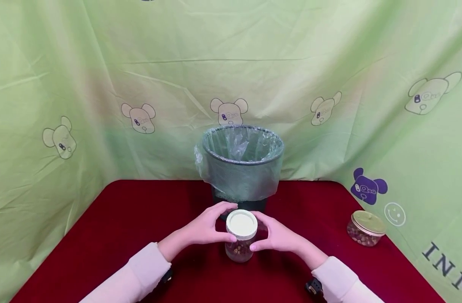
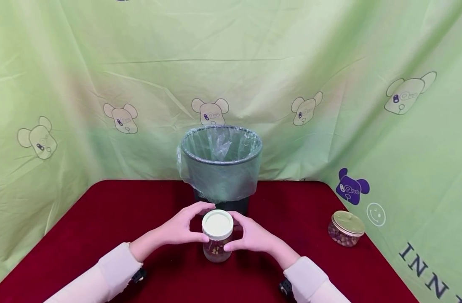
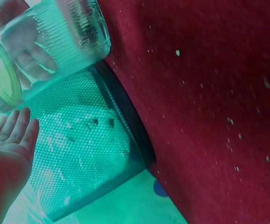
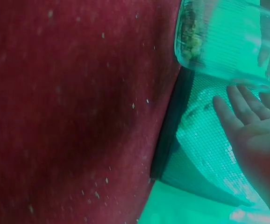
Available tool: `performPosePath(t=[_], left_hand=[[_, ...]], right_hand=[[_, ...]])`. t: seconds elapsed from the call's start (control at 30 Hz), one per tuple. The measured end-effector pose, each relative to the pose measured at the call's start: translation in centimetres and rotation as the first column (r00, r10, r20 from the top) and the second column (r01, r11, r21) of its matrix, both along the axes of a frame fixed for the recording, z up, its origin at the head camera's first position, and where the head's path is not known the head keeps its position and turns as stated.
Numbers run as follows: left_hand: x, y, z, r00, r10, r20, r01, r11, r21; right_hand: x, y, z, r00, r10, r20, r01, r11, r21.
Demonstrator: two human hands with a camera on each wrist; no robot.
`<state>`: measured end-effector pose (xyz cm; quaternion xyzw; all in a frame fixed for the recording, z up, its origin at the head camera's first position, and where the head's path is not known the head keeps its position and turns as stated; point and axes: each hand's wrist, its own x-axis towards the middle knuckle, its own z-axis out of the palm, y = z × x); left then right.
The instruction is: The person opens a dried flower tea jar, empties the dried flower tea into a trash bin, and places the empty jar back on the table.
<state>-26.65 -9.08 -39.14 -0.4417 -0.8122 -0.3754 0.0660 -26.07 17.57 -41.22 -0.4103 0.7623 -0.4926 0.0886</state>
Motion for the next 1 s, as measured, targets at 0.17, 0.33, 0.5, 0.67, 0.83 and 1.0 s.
performPosePath(t=[0.17,0.33,0.5,0.67,0.83,1.0], left_hand=[[0.1,0.7,-0.2,1.000,0.013,0.012,-0.013,1.000,0.008],[0.2,1.2,-0.2,1.000,0.011,0.022,-0.011,1.000,0.008],[0.2,1.5,-0.1,1.000,0.015,0.013,-0.015,1.000,0.012],[0.0,1.5,-0.2,1.000,0.013,-0.022,-0.013,1.000,0.005],[-0.1,1.6,-0.2,0.999,0.024,-0.044,-0.024,1.000,0.003],[0.0,1.8,-0.3,0.997,0.048,-0.052,-0.048,0.999,0.009]], right_hand=[[-0.1,-0.4,-0.7,0.999,0.018,0.049,-0.016,0.999,-0.050],[0.0,-0.9,-1.2,0.999,-0.004,0.050,0.007,0.999,-0.051],[0.1,-1.4,-1.4,0.998,-0.024,0.061,0.028,0.997,-0.068],[0.2,-1.8,-1.6,0.997,-0.054,0.061,0.059,0.995,-0.075],[0.2,-1.9,-1.7,0.994,-0.092,0.057,0.096,0.994,-0.059],[0.1,-1.8,-1.7,0.993,-0.103,0.050,0.105,0.993,-0.045]])
